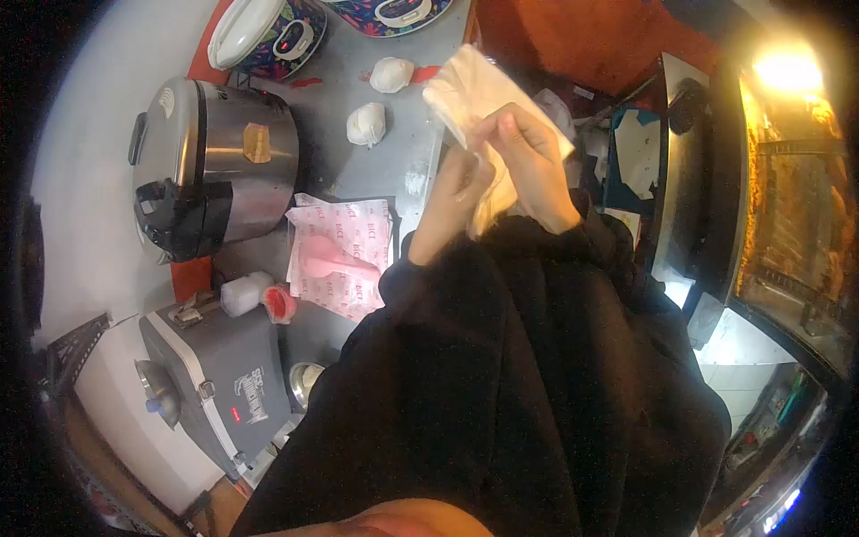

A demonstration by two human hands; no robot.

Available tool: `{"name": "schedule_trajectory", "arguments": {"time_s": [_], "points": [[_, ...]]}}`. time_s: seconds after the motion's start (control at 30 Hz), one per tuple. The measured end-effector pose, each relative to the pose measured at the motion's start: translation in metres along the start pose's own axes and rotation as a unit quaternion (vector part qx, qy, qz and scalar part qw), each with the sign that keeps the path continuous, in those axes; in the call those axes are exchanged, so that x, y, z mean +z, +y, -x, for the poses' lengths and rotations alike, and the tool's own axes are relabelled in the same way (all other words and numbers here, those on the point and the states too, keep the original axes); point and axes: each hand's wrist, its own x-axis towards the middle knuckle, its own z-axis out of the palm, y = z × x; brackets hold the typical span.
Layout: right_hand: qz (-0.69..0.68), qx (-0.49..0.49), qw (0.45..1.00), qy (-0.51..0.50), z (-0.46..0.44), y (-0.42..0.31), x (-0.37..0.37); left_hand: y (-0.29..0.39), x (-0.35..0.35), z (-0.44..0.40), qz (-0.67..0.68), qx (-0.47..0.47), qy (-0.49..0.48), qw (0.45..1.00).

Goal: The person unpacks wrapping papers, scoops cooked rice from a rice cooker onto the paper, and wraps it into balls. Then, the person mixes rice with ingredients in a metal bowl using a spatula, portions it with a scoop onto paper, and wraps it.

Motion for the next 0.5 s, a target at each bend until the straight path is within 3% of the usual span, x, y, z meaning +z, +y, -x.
{"name": "schedule_trajectory", "arguments": {"time_s": [0.03, 0.1, 0.13, 0.27, 0.37, 0.4, 0.47, 0.5], "points": [[-0.023, -0.017, 0.999, 0.015, 0.001, -0.002, -0.001, -0.003, 0.003, 0.002, 0.003, -0.001, 0.003, 1.0], [-0.024, 0.007, 1.0, 0.002, 0.005, -0.008, -0.008, -0.012, 0.009, 0.008, -0.22, 0.02, 0.176, 0.959], [-0.036, 0.019, 0.999, 0.011, 0.007, -0.007, -0.01, -0.006, 0.009, 0.007, -0.312, 0.019, 0.203, 0.928], [-0.078, 0.049, 0.996, 0.008, 0.016, -0.005, -0.014, 0.024, 0.013, 0.014, -0.416, -0.04, 0.266, 0.869], [-0.105, 0.066, 0.992, 0.007, 0.022, -0.005, -0.016, 0.037, 0.015, 0.024, -0.497, -0.015, 0.282, 0.82], [-0.114, 0.073, 0.991, 0.012, 0.024, -0.006, -0.016, 0.036, 0.016, 0.027, -0.497, -0.017, 0.285, 0.82], [-0.106, 0.07, 0.992, 0.015, 0.027, -0.006, -0.014, 0.034, 0.018, 0.032, -0.326, -0.025, 0.208, 0.922], [-0.098, 0.065, 0.993, 0.019, 0.029, -0.006, -0.014, 0.034, 0.02, 0.033, -0.325, -0.028, 0.21, 0.921]]}}
